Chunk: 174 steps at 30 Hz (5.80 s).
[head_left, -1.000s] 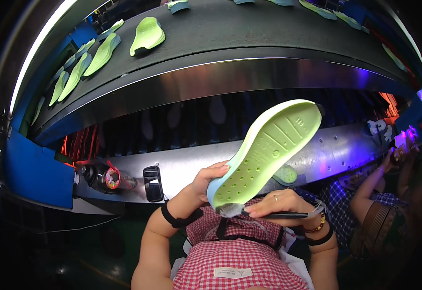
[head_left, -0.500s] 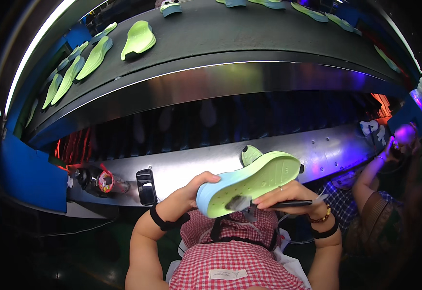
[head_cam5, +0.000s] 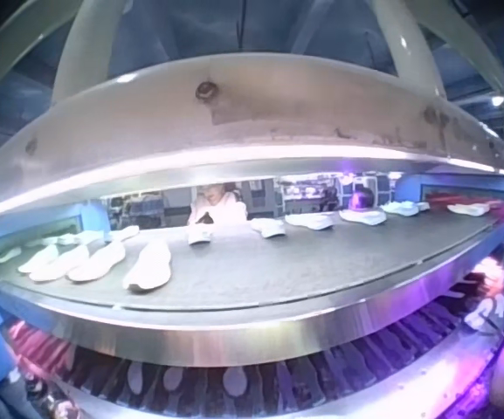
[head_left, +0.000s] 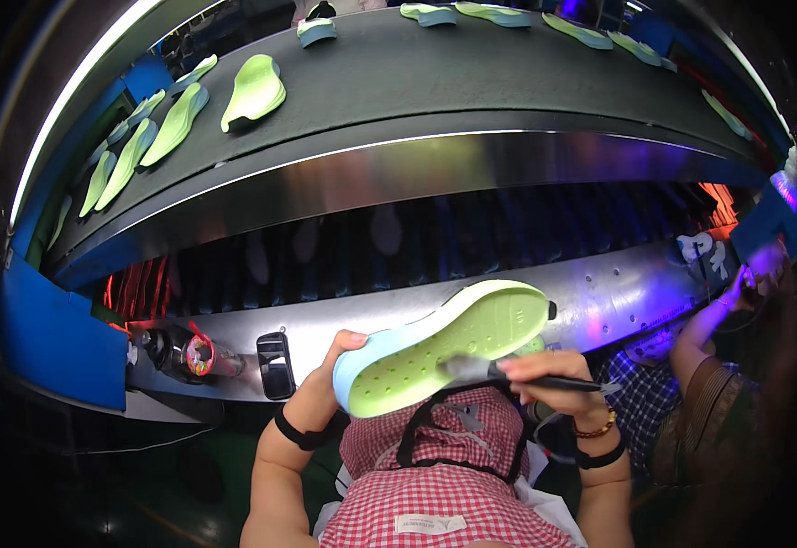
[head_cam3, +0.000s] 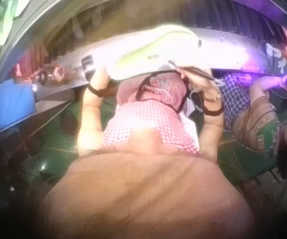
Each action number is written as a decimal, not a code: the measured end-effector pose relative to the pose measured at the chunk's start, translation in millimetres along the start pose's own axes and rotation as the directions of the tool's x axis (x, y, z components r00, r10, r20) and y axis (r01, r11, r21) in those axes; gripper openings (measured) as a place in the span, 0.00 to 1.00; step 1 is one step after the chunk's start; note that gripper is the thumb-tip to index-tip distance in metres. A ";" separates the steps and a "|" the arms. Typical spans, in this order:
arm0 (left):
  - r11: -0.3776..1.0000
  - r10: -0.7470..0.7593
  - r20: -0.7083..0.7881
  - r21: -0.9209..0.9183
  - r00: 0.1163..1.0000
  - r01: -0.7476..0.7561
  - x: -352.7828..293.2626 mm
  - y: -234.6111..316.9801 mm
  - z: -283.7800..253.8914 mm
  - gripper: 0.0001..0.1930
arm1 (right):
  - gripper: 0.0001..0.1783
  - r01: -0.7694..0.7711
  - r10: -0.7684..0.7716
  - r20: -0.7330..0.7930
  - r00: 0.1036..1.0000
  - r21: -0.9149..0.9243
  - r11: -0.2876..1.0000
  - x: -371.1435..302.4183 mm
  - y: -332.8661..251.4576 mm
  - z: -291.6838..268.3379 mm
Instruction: The person is using a brush to apply glue or primer to the interior of lime green shoe soles at a manufacturing conveyor belt.
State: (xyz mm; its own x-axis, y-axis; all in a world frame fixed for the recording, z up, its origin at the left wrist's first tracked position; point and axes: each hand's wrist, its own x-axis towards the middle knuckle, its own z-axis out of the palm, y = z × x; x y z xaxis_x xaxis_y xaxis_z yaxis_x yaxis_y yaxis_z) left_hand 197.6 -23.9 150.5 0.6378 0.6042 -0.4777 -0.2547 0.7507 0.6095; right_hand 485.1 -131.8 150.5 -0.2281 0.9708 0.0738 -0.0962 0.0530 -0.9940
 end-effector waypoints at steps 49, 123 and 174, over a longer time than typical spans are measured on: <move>0.760 0.516 0.113 -0.518 0.849 -0.392 96.5 -46.0 -8.4 0.49 | 0.10 0.393 -0.340 0.200 0.919 -0.408 0.824 58.4 -2.2 54.5; 0.804 0.540 0.230 -0.427 0.810 -0.415 71.7 -4.5 45.2 0.36 | 0.12 0.261 -0.271 0.020 0.962 -0.346 0.901 54.9 -32.0 10.7; 0.884 -0.123 0.293 -0.402 0.948 0.238 82.6 -60.6 9.8 0.23 | 0.08 -0.071 0.004 -0.593 0.805 -0.090 0.993 41.6 33.2 -37.2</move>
State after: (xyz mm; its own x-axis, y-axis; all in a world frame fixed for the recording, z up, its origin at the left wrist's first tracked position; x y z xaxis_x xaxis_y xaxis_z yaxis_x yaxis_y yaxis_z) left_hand 272.9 -22.1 80.2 0.8487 0.4028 -0.3427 -0.3653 0.9151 0.1708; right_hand 508.4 -80.9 117.6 0.3902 0.9207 0.0071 0.0075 0.0045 -1.0000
